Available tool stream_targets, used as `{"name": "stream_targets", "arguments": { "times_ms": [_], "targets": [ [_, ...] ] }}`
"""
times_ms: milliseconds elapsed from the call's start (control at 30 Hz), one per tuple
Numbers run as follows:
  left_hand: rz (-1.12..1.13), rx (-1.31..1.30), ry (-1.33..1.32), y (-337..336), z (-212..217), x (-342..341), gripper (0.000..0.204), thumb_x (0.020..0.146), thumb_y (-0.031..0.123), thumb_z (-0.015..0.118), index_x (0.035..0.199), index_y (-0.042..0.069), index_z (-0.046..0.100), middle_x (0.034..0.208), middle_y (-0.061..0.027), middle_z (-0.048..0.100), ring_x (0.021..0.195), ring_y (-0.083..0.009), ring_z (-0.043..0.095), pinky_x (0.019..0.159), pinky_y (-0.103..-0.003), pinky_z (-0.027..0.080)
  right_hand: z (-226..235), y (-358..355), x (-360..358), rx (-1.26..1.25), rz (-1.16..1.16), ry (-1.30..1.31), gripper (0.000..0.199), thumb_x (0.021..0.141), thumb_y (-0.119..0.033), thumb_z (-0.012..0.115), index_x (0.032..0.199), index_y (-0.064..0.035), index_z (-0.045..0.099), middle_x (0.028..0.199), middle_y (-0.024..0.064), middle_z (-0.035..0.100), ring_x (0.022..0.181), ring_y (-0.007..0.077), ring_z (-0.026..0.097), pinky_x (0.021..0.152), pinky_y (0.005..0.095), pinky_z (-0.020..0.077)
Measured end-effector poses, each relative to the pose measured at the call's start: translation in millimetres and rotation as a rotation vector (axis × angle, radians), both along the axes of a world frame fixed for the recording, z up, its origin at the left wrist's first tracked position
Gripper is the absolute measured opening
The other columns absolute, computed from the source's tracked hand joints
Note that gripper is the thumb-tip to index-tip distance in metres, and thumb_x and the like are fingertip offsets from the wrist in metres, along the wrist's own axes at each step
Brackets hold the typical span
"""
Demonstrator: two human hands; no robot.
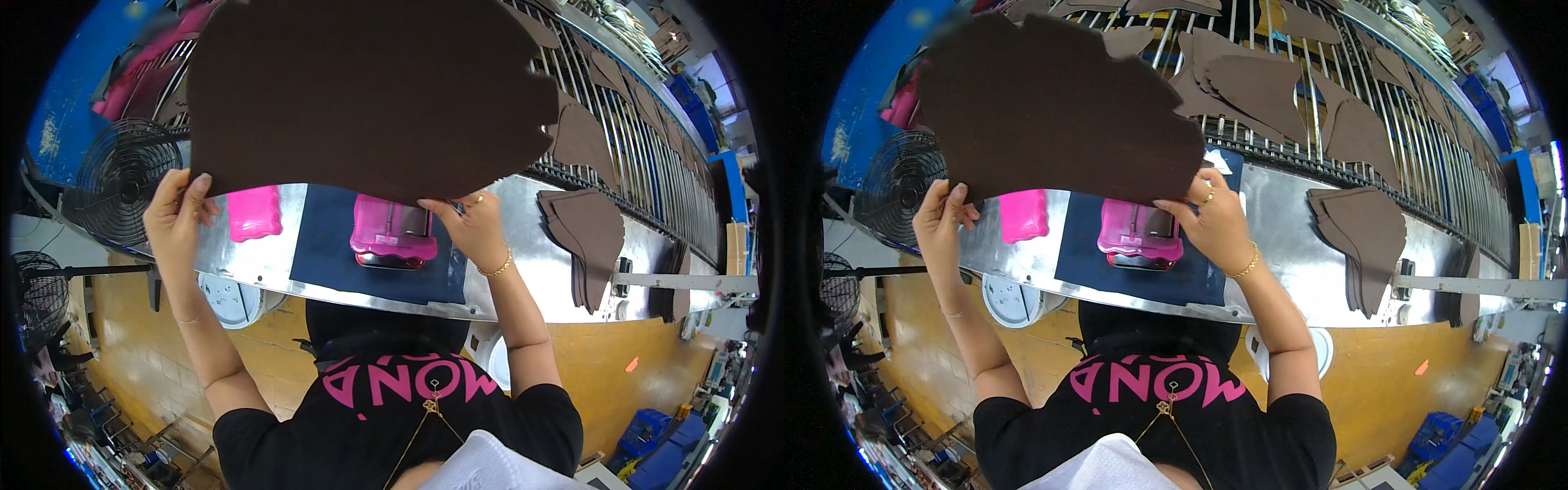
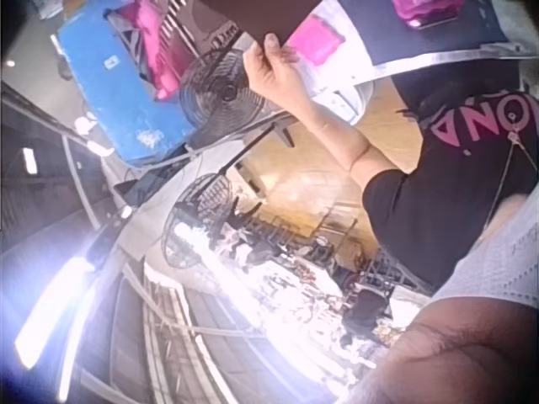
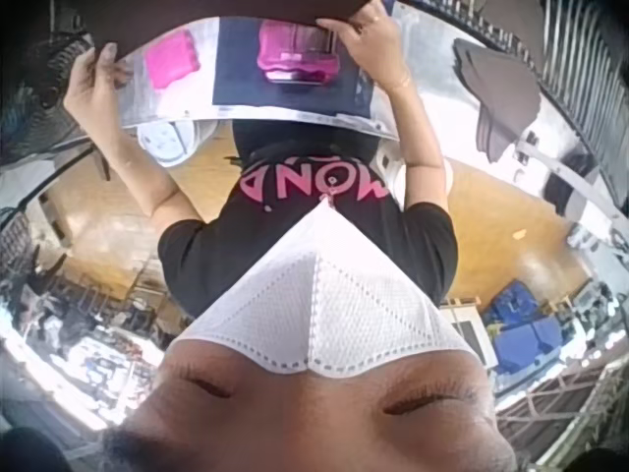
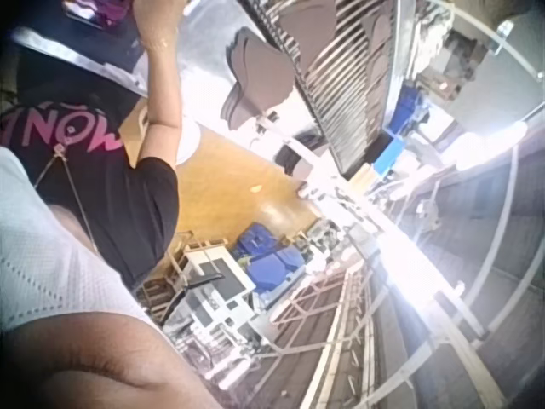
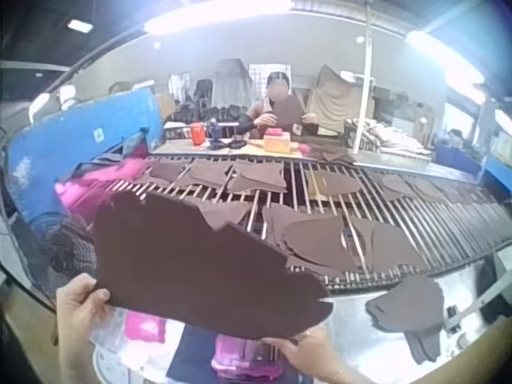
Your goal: The person repeatedly picks up brown fabric pieces from a conveyor belt, briefly holds them up, and places them into a growing stack on the table. The person continues this cycle throughout the clip, handling one piece at a time.
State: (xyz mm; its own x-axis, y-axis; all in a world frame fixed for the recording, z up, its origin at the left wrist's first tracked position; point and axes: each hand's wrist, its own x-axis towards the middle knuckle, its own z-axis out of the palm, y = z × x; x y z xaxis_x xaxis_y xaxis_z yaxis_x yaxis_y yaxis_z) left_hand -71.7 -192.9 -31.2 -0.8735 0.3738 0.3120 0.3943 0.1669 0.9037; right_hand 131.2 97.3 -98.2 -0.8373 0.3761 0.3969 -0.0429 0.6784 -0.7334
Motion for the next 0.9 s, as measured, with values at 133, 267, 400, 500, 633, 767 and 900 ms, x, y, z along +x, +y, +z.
{"name": "stream_targets", "arguments": {
  "times_ms": [133,267,400,500,633,767,900],
  "targets": [
    [-0.182,-0.061,-0.048,20,-22,9,0.007,0.088,0.001,0.062,0.090,-0.005,0.062,0.073,-0.0013,0.054,0.056,-0.0060,0.055,0.048,-0.020,0.040,-13,17,36,0.149,-0.088,-0.013,0.018,0.074,-0.017,0.076,0.091,-0.0113,0.072,0.081,0.0068,0.068,0.081,0.0249,0.057,0.070,0.0360,0.0480],
    [-0.286,-0.176,-0.113,57,-38,26,0.007,0.081,-0.002,0.065,0.087,-0.006,0.065,0.071,-0.0054,0.054,0.055,-0.0104,0.054,0.049,-0.023,0.039,-29,30,77,0.177,-0.174,-0.080,0.018,0.075,-0.005,0.072,0.092,-0.0103,0.073,0.077,0.0072,0.067,0.073,0.0240,0.053,0.065,0.0328,0.0468],
    [-0.401,-0.271,0.205,102,-44,45,0.009,0.076,0.003,0.070,0.085,0.000,0.069,0.072,-0.0082,0.055,0.063,-0.0198,0.057,0.056,-0.029,0.044,-52,38,130,0.006,-0.264,-0.091,0.022,0.075,0.003,0.070,0.094,-0.0076,0.072,0.075,0.0084,0.068,0.070,0.0224,0.054,0.065,0.0302,0.0468],
    [-0.528,-0.309,0.443,132,-33,61,0.011,0.073,0.010,0.074,0.083,0.007,0.071,0.077,-0.0060,0.055,0.075,-0.0244,0.054,0.065,-0.034,0.046,-59,51,179,-0.146,-0.330,-0.088,0.021,0.076,0.005,0.069,0.095,-0.0026,0.070,0.083,0.0094,0.070,0.071,0.0203,0.060,0.068,0.0279,0.0479],
    [-0.744,-0.366,0.553,171,-29,81,0.011,0.070,0.013,0.075,0.080,0.009,0.072,0.084,-0.0048,0.052,0.082,-0.0254,0.049,0.072,-0.036,0.044,-29,64,236,-0.145,-0.492,-0.239,0.015,0.081,0.000,0.060,0.093,0.0015,0.069,0.087,0.0131,0.070,0.081,0.0212,0.068,0.072,0.0276,0.0511],
    [-0.862,-0.237,0.650,211,-18,93,0.015,0.068,0.009,0.076,0.082,0.006,0.071,0.089,-0.0073,0.051,0.082,-0.0263,0.048,0.074,-0.036,0.042,-20,71,270,-0.215,-0.578,-0.215,0.011,0.085,-0.003,0.063,0.076,0.0031,0.064,0.075,0.0066,0.064,0.068,0.0137,0.059,0.067,0.0239,0.0477],
    [-0.748,-0.028,0.774,267,25,91,0.009,0.073,0.006,0.072,0.081,0.005,0.070,0.096,-0.0086,0.055,0.087,-0.0273,0.051,0.078,-0.036,0.043,-29,83,265,-0.319,-0.603,-0.059,0.015,0.086,-0.008,0.069,0.080,-0.0007,0.058,0.064,-0.0032,0.052,0.063,0.0051,0.046,0.055,0.0226,0.0369]
  ]
}}
